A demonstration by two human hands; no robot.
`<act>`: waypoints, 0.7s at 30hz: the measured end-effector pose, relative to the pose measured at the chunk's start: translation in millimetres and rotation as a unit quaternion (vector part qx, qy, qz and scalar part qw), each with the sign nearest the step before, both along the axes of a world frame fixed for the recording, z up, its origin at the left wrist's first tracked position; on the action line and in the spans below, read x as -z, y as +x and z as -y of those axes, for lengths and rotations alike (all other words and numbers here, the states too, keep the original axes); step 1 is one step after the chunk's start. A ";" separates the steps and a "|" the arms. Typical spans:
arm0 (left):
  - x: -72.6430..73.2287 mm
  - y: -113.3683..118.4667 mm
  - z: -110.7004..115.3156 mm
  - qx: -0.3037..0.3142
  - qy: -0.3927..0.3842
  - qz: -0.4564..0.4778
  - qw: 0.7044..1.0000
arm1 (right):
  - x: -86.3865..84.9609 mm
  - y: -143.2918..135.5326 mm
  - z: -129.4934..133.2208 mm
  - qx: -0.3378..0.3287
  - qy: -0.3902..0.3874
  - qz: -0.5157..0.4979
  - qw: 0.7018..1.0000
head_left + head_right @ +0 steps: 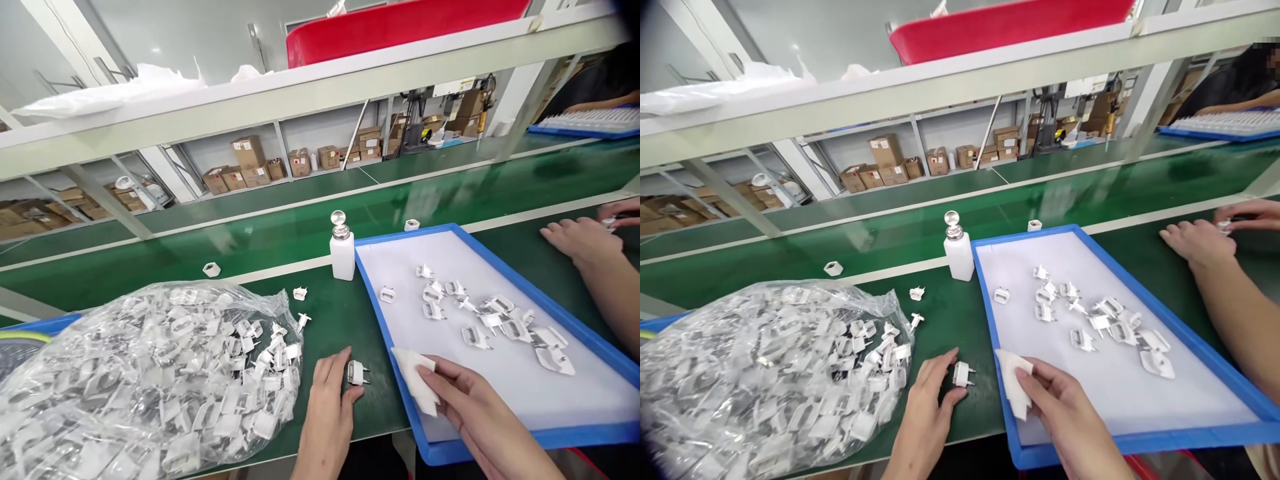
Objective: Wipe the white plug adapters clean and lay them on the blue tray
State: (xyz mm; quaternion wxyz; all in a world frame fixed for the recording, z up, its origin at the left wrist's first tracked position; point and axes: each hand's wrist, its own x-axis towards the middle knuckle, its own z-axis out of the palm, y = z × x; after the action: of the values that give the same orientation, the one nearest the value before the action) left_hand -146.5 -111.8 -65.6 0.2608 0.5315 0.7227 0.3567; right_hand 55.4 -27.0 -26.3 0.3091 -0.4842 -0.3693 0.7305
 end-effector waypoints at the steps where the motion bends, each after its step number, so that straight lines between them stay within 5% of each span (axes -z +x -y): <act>1: -0.6 -2.0 -0.8 0.023 0.008 0.002 1.000 | 2.1 -1.0 0.2 -0.023 -0.004 -0.019 1.000; 4: -2.4 -8.4 -4.1 0.094 0.036 0.000 0.995 | 8.9 -2.1 0.8 -0.050 0.004 -0.030 0.998; 7: -1.1 -10.8 -6.1 0.098 0.056 0.022 0.993 | 15.6 -3.7 2.2 -0.067 0.047 0.021 0.996; 10: 2.4 -6.3 -4.6 0.050 0.054 0.064 0.995 | 23.3 -9.0 4.8 -0.082 0.232 0.115 0.962; 11: 3.3 -3.8 -3.6 0.037 0.058 0.075 0.995 | 26.1 -11.5 5.8 -0.088 0.336 0.142 0.927; 13: 4.4 1.5 -2.0 0.023 0.075 0.089 0.993 | 31.4 -16.8 7.9 -0.117 0.545 0.180 0.811; 16: 3.3 8.1 -1.9 0.023 0.104 0.092 0.990 | 36.3 -22.8 11.2 -0.160 0.724 0.224 0.632; 18: 2.1 10.5 -3.8 0.020 0.107 0.088 0.990 | 36.9 -24.3 14.0 -0.168 0.769 0.255 0.562; 21: 2.6 10.7 -7.5 -0.004 0.105 0.078 0.991 | 36.9 -23.3 17.9 -0.177 0.798 0.279 0.504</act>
State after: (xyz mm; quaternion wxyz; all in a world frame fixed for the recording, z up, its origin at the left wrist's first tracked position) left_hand -135.8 -104.3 -68.2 0.2581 0.5237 0.6605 0.4721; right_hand 32.1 -45.0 -63.1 0.3098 -0.1358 -0.9410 -0.0063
